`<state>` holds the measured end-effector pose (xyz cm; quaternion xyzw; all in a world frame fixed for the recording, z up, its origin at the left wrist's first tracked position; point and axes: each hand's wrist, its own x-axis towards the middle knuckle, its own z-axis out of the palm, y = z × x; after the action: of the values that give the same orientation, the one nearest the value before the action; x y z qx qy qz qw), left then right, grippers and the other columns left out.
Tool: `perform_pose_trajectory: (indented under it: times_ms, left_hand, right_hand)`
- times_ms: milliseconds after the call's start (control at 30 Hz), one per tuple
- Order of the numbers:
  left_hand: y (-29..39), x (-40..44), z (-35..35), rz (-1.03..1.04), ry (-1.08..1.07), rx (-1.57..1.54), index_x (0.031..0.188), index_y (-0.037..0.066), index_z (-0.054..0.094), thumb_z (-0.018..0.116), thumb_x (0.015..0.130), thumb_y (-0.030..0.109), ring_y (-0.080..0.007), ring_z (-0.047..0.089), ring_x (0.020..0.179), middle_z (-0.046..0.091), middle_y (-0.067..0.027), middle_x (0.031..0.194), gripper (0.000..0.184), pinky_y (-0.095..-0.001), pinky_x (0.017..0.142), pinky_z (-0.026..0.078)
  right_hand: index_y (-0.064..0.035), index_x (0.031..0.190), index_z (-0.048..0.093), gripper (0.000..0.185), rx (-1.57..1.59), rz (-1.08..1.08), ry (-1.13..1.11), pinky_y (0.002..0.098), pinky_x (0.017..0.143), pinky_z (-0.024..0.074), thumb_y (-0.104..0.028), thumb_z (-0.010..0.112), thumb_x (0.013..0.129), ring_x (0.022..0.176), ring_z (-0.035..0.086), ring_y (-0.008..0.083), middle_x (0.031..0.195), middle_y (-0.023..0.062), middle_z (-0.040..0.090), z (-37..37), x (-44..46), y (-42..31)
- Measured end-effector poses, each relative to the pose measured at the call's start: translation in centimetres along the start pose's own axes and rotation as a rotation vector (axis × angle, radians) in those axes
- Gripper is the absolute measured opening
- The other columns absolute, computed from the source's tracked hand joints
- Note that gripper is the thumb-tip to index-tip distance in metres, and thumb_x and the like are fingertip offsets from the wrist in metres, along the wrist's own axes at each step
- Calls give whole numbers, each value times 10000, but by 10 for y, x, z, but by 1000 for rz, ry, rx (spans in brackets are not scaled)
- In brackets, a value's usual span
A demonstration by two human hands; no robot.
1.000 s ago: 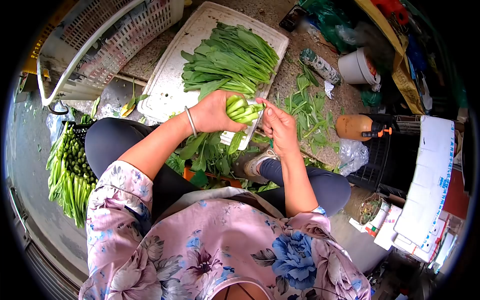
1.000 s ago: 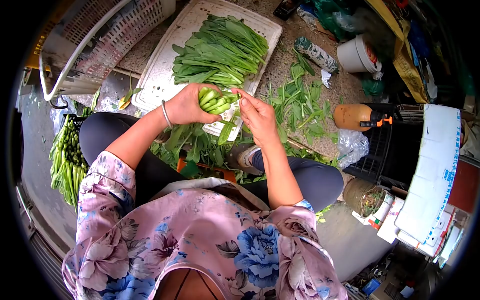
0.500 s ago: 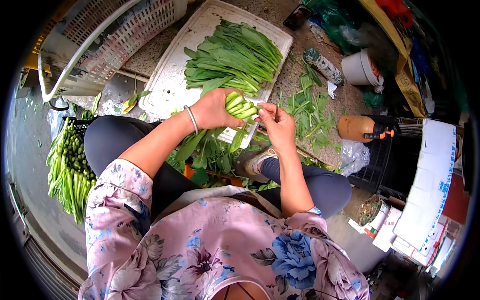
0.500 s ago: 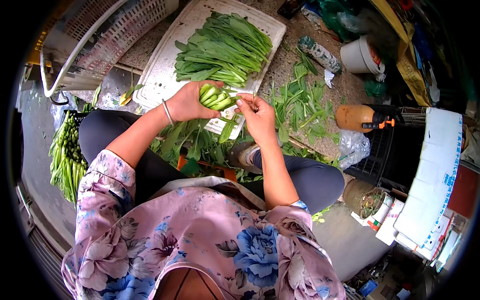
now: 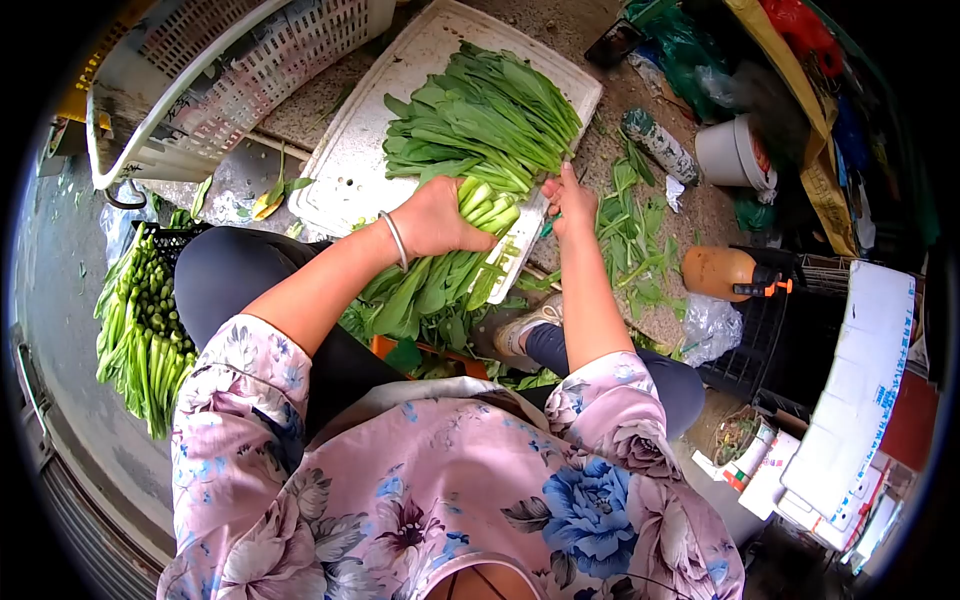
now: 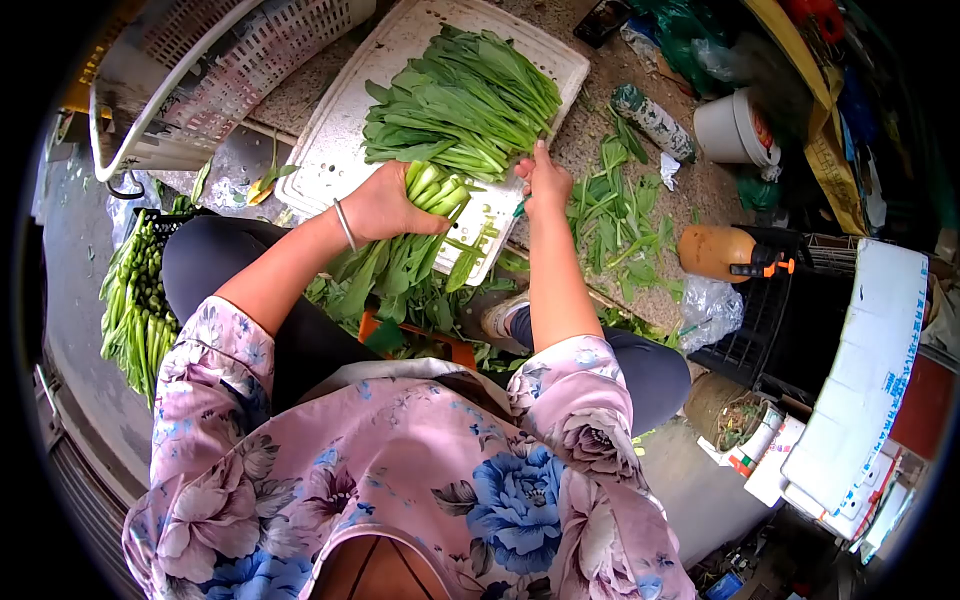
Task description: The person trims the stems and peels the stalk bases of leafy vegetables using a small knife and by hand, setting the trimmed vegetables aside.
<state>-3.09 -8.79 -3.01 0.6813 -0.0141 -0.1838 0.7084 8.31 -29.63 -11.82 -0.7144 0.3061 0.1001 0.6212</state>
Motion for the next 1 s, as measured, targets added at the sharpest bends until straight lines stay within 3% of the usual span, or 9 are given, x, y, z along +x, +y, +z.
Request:
perform_pose_trajectory:
  times_ms: [167,233,300,400,500,600,700,867,1000]
  left_hand:
    - [-2,3,-4,30,32,159,864,1,609,703,623,51,-86,560,655,630,-31,775,263,-234,642,471]
    - [16,-3,-3,21,146,497,874,4,626,697,580,123,-257,611,627,642,-127,712,325,-311,632,493]
    - [20,-2,0,-15,187,600,892,23,631,685,579,125,-314,605,750,641,-151,847,333,-339,701,495]
    - [23,-4,4,453,354,735,821,12,613,685,552,72,-255,550,1026,532,-111,1189,285,-342,828,462]
    - [25,-3,9,607,305,772,821,17,614,688,549,67,-276,531,1055,506,-116,1226,287,-333,848,456]
    - [25,-2,11,550,242,701,851,6,604,691,550,61,-279,566,980,564,-120,1116,319,-332,819,466]
    - [25,-3,12,465,168,609,873,-11,591,689,558,57,-276,596,882,593,-133,987,337,-321,779,475]
    - [20,-3,13,481,130,512,840,27,604,677,562,104,-278,588,816,600,-86,924,298,-327,730,476]
    - [18,-4,13,484,105,498,839,25,601,685,555,92,-270,590,806,598,-89,895,304,-317,723,474]
  right_hand:
    - [-21,892,577,196,179,-84,-151,217,420,317,-182,647,804,611,583,105,768,47,624,2,-6,-5]
    - [-5,878,596,189,180,-190,-158,211,442,358,-156,664,788,608,579,103,772,54,628,-1,-34,-20]
    - [19,888,604,183,95,-465,-160,215,492,419,-109,671,776,605,572,100,766,51,624,-6,-58,-31]
    - [26,878,610,156,57,-583,-228,220,562,459,-61,673,764,603,566,96,759,44,618,-13,-95,-42]
    - [15,873,614,143,23,-611,-322,215,576,458,-53,675,763,610,564,91,760,38,614,-21,-117,-46]
    - [-1,918,611,192,57,-596,-433,168,427,322,-116,674,778,568,537,63,755,42,619,-26,-130,-46]
    - [20,914,613,182,95,-458,-511,189,511,399,-130,638,814,554,512,74,748,47,614,-34,-133,-51]
    - [-12,1252,450,454,144,-301,-744,158,467,280,-295,501,901,549,358,37,708,-26,503,-44,-145,-48]
    - [-58,1257,464,426,64,-322,-726,150,470,265,-252,536,885,554,351,16,710,-36,506,-46,-149,-42]
